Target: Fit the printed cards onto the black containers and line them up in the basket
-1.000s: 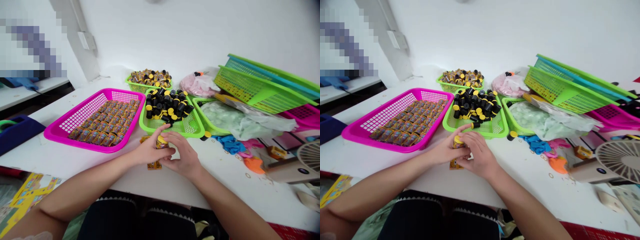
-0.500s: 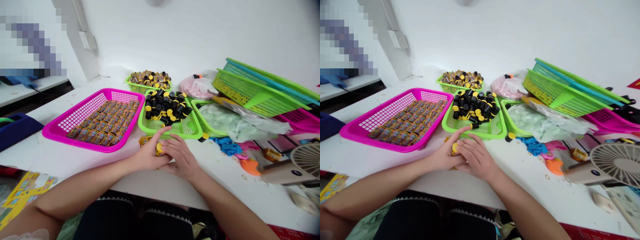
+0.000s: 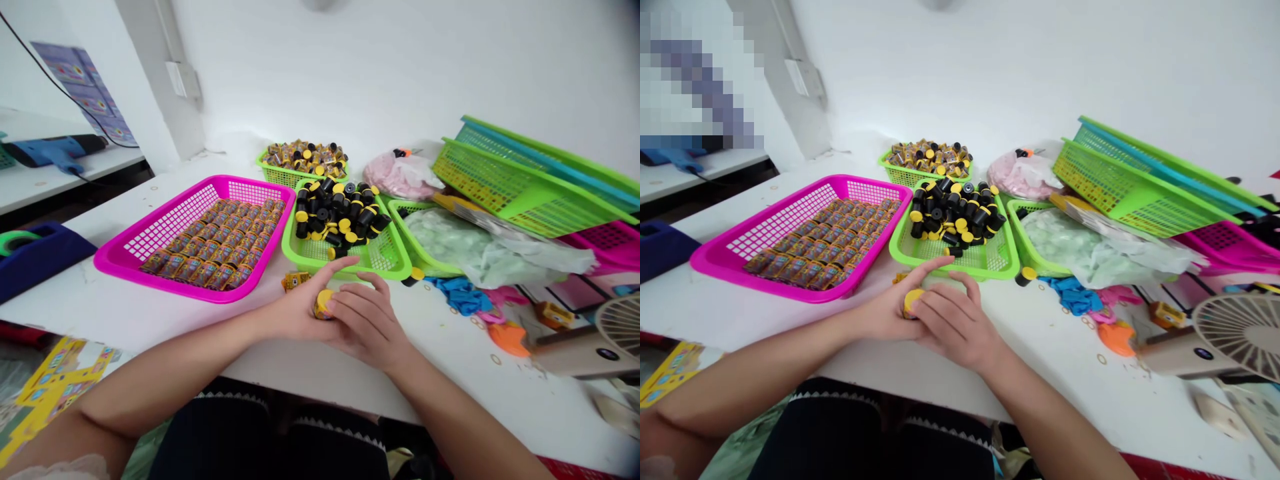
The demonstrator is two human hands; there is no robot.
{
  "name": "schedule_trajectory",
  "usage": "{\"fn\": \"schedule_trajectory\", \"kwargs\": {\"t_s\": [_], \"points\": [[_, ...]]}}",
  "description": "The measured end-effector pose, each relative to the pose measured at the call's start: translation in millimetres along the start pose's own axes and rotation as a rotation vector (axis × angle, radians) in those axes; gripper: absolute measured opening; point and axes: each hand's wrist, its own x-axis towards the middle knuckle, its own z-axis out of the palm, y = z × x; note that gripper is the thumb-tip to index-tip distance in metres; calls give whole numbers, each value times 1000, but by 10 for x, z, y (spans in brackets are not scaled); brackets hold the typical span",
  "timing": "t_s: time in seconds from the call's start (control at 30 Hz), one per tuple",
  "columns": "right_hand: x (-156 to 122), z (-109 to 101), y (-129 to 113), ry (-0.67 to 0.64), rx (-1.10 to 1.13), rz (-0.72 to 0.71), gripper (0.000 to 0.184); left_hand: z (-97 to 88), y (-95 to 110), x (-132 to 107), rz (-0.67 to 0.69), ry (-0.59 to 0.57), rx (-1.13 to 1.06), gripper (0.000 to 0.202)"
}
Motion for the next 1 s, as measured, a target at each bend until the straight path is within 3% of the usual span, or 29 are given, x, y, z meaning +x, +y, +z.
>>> {"fn": "schedule_trajectory", "kwargs": {"t_s": [0.1, 0.2, 0.27, 0.37, 0.47, 0.53, 0.57, 0.63, 0.7, 0.8, 0.87, 0.93, 1.0], "points": [[-5, 16, 46, -14, -8, -25, 38, -20, -28, 32, 44, 40, 67, 94], [-53, 43, 108, 16, -42, -13, 46, -40, 23, 62, 87, 228, 166, 90], [-80, 52, 111, 50, -60, 7, 53, -52, 122, 41, 49, 302, 277, 68], [-54, 26, 102, 67, 20, -27, 58, -101, 329, -92, 72, 288, 542, 24], [89, -18, 284, -1, 126, 127, 45, -269, 561, -277, 134, 348, 761, 15], [222, -3, 586, -194, 109, 376, 28, -478, 712, -342, 91, 405, 836, 20], [284, 32, 774, -381, 95, 447, 26, -608, 778, -340, 51, 440, 861, 22], [379, 161, 1147, -819, 78, 467, 30, -908, 864, -255, -38, 526, 902, 29], [428, 328, 1423, -980, 92, 472, 32, -1241, 864, -83, -128, 590, 945, 32], [454, 476, 1561, -1063, 91, 476, 39, -1750, 705, 244, -335, 563, 1064, 30], [456, 426, 1516, -1066, 79, 490, 38, -2049, 543, 446, -476, 538, 1150, 25], [435, 276, 1413, -965, 64, 546, 43, -2278, 383, 606, -552, 540, 1202, 23], [370, 100, 1276, -737, 63, 619, 50, -2419, 249, 721, -605, 533, 1240, 24]]}}
